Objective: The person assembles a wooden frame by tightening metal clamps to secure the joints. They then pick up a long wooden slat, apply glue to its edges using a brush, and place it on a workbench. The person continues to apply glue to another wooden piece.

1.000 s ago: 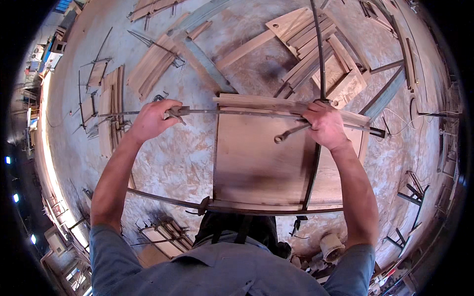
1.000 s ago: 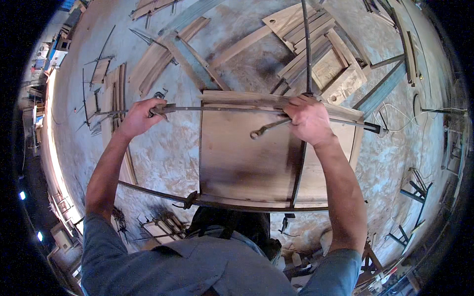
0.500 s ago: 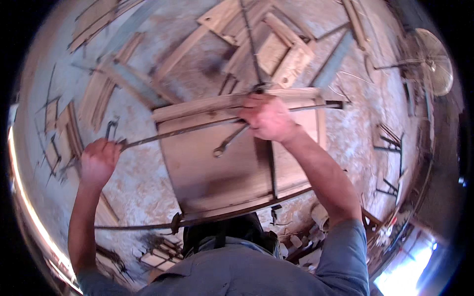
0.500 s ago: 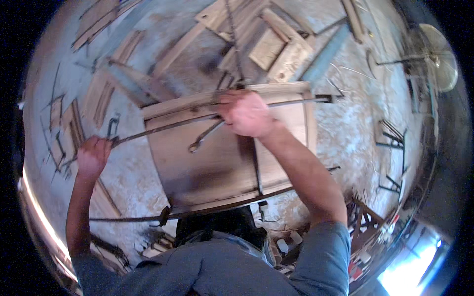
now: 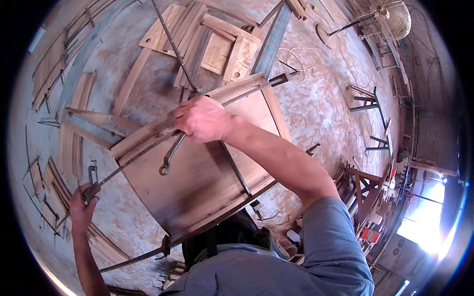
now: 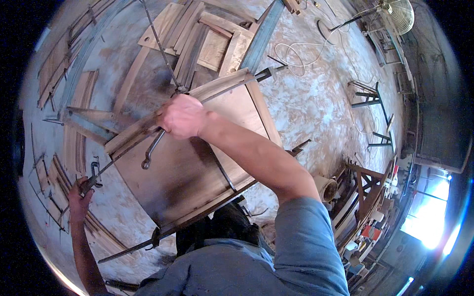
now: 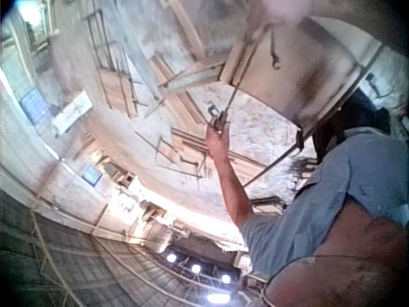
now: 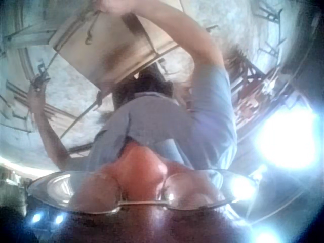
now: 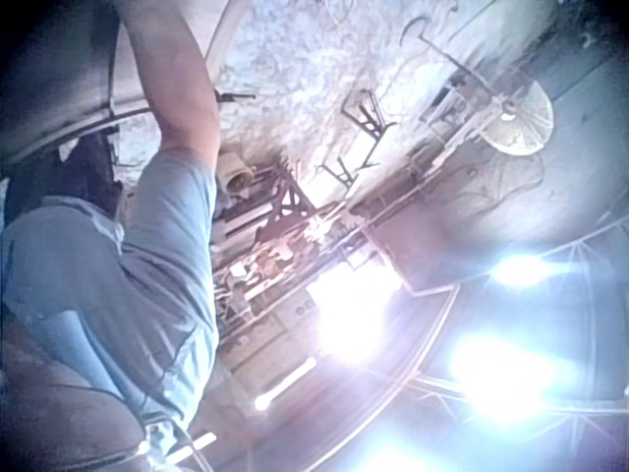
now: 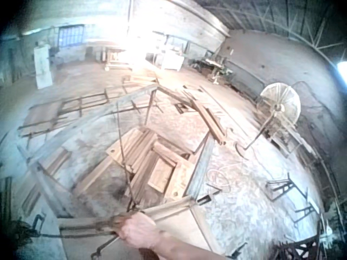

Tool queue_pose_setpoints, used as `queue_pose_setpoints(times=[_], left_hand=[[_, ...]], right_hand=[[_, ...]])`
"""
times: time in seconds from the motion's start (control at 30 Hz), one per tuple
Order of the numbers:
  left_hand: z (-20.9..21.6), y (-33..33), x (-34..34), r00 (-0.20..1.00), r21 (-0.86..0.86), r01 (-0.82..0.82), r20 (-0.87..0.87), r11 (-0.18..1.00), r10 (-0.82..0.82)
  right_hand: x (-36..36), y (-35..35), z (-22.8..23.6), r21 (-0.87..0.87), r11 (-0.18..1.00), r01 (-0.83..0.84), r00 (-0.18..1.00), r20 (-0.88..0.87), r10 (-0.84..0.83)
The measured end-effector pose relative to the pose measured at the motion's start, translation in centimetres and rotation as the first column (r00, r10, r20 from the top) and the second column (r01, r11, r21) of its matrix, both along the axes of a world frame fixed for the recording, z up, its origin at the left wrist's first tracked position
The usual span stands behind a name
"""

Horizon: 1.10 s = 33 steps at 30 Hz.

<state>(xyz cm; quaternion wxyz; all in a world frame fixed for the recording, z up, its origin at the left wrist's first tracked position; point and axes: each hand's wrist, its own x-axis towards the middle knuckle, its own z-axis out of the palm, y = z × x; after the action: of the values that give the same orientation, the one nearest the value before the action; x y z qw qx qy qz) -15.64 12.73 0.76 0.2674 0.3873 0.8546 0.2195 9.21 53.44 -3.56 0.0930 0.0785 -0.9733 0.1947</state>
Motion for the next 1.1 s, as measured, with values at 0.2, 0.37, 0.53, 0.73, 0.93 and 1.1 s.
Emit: queue_pose_setpoints(times=[0.2, 0.37, 0.53, 0.73, 0.93, 1.1], left_hand=[[0.9, 5.6, 3.1, 0.972, -0.068, 0.195, -0.115, 0.978, -0.202], [-0.7, 6.0, 2.4, 0.96, -0.064, 0.168, -0.218, 0.984, -0.178], [-0.7, 6.6, 1.3, 0.97, -0.101, 0.11, -0.207, 0.989, -0.129], [-1.3, 7.5, 0.8, 0.966, -0.049, 0.087, -0.24, 0.995, -0.096], [-2.8, 9.2, 0.3, 0.956, -0.106, 0.149, -0.239, 0.983, -0.171], [-4.1, 8.1, 0.0, 0.988, 0.096, 0.056, -0.149, 0.994, -0.042]], right_hand=[[-1.2, -0.9, -0.4, -0.011, 0.998, -0.056, 0.998, 0.033, 0.056], [-0.8, 0.1, 0.6, 0.062, 0.997, -0.042, 0.998, 0.044, 0.039], [-1.5, -0.8, 0.7, 0.068, 0.996, 0.06, 0.994, 0.086, -0.066], [-2.7, -2.2, 0.7, 0.096, 0.99, 0.105, 0.994, -0.012, -0.105], [-2.4, -1.6, 0.0, 0.191, 0.975, 0.114, 0.993, 0.007, -0.118], [-2.5, -1.5, -4.6, 0.267, 0.953, 0.146, 0.989, -0.056, -0.136]])
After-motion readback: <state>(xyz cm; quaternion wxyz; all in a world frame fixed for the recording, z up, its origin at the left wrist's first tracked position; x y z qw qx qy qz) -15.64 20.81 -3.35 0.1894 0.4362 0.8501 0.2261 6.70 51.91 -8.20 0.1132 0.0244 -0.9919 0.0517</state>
